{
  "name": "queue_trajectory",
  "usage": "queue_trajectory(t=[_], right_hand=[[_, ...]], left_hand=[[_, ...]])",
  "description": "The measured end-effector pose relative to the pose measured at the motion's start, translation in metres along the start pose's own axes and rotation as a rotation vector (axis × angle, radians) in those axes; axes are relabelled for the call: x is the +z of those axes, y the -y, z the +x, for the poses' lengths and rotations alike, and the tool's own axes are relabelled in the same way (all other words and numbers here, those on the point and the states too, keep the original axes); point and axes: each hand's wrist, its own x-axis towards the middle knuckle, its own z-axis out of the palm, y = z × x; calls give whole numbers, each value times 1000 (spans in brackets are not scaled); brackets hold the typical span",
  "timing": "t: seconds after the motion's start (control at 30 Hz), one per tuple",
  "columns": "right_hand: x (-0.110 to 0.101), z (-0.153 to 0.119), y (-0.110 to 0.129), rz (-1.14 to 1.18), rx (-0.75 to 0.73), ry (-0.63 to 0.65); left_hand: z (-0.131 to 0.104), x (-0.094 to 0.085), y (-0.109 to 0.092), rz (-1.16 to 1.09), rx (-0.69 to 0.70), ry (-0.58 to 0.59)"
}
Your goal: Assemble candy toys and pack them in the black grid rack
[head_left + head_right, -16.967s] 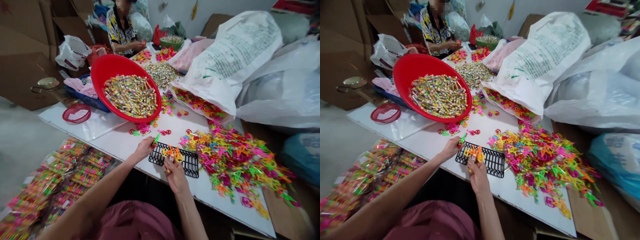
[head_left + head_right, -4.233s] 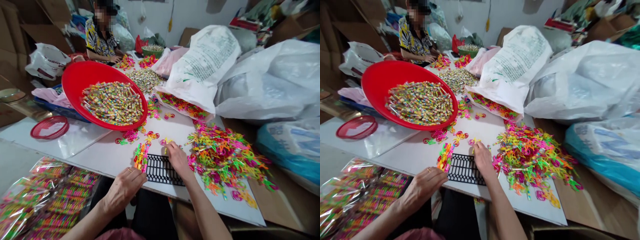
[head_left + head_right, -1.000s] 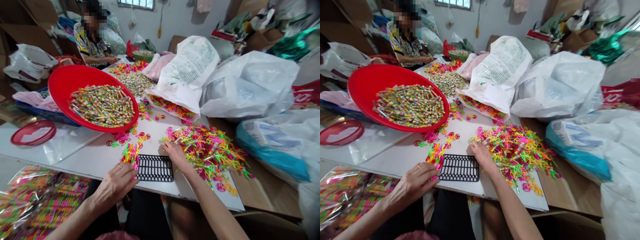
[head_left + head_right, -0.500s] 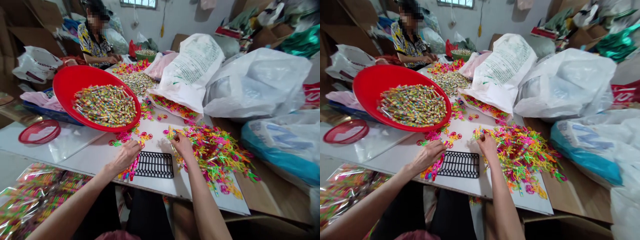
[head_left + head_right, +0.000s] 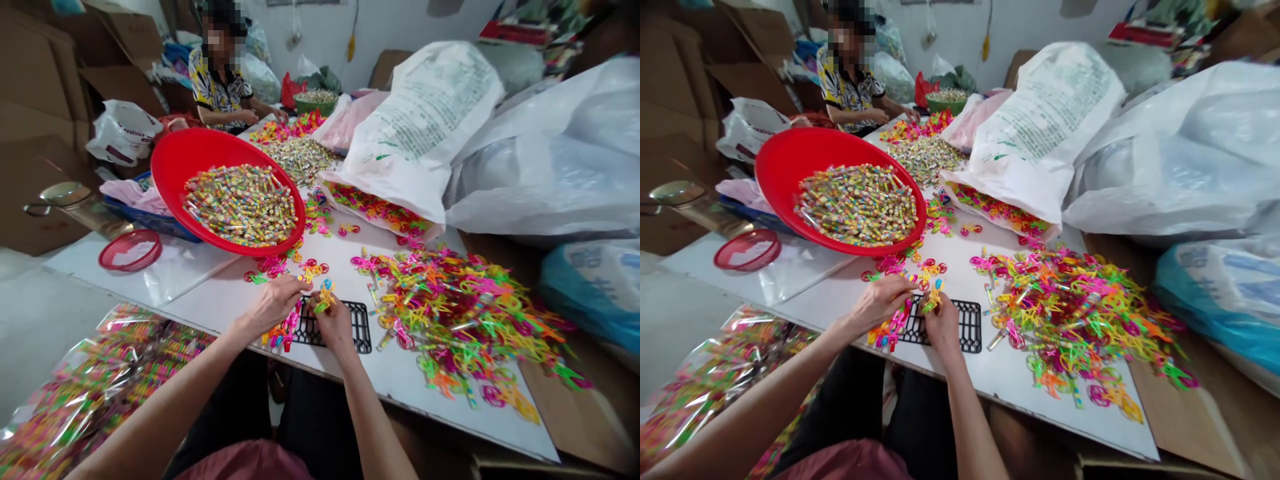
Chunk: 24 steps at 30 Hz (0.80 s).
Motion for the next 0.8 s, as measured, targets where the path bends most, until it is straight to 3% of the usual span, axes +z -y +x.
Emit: queue_trajectory(t=[0.27, 0.47, 0.8], right_hand=[[-5, 16, -3, -294, -167, 117], [-5, 20, 3, -460, -191, 189], [-1, 22, 8, -770, -294, 263]], left_hand=[[4, -5, -8, 76, -21, 122], [13, -3, -11, 313, -25, 214], [13, -3, -7, 168, -20, 166]])
